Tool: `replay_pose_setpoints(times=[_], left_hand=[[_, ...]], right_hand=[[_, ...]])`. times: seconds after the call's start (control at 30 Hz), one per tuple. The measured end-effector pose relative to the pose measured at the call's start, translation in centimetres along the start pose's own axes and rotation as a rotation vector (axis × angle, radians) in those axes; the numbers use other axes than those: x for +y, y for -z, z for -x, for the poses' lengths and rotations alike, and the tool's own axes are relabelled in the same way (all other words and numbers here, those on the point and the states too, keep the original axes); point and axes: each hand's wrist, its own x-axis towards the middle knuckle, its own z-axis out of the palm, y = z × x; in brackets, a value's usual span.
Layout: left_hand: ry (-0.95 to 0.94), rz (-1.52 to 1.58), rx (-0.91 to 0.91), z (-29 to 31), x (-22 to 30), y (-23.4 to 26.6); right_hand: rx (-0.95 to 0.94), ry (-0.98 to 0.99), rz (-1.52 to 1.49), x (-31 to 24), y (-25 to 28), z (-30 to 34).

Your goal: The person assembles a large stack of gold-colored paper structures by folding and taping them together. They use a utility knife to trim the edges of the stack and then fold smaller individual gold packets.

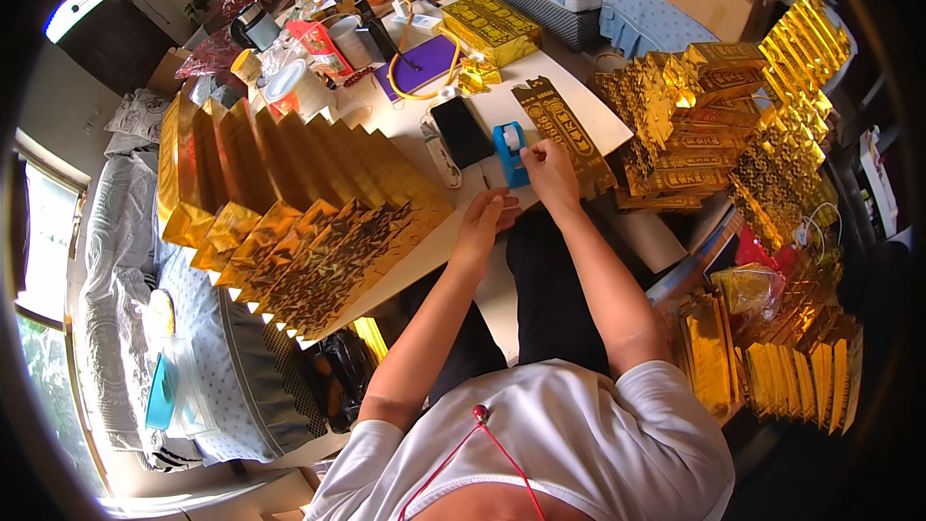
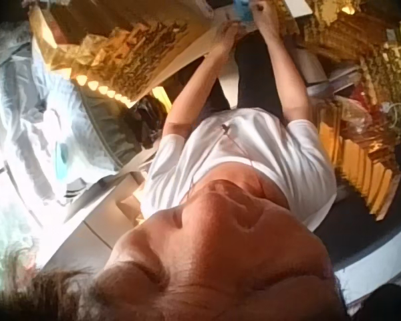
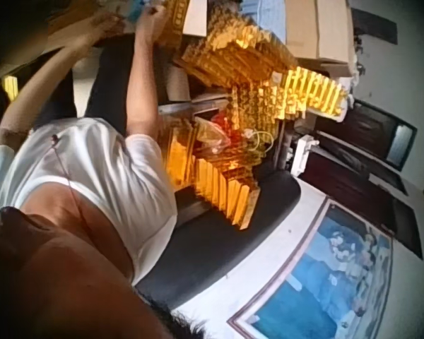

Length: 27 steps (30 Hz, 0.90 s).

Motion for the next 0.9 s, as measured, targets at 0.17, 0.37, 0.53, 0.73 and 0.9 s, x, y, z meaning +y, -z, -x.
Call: replay_pose_setpoints(times=[0.17, 0.37, 0.53, 0.73, 0.9], left_hand=[[0.186, 0.246, 0.048, -3.8, -0.5, -1.3], [0.27, 0.365, 0.143, -4.8, -0.3, -2.5], [0.254, 0.404, 0.195, -5.1, -1.2, -2.0], [0.249, 0.475, 0.188, -5.6, -2.5, -2.6], [0.242, 0.476, 0.191, -5.6, -2.6, -3.2]], right_hand=[[-0.127, -0.071, -0.073, -1.0, 0.2, -0.2], [-0.207, -0.215, -0.427, -0.9, 1.0, -0.1], [-0.265, -0.247, -0.502, -3.2, 4.3, 7.0], [-0.487, -0.517, -0.767, -1.8, 11.6, 19.9], [-0.674, -0.625, -0.745, -0.7, 15.2, 27.2]])
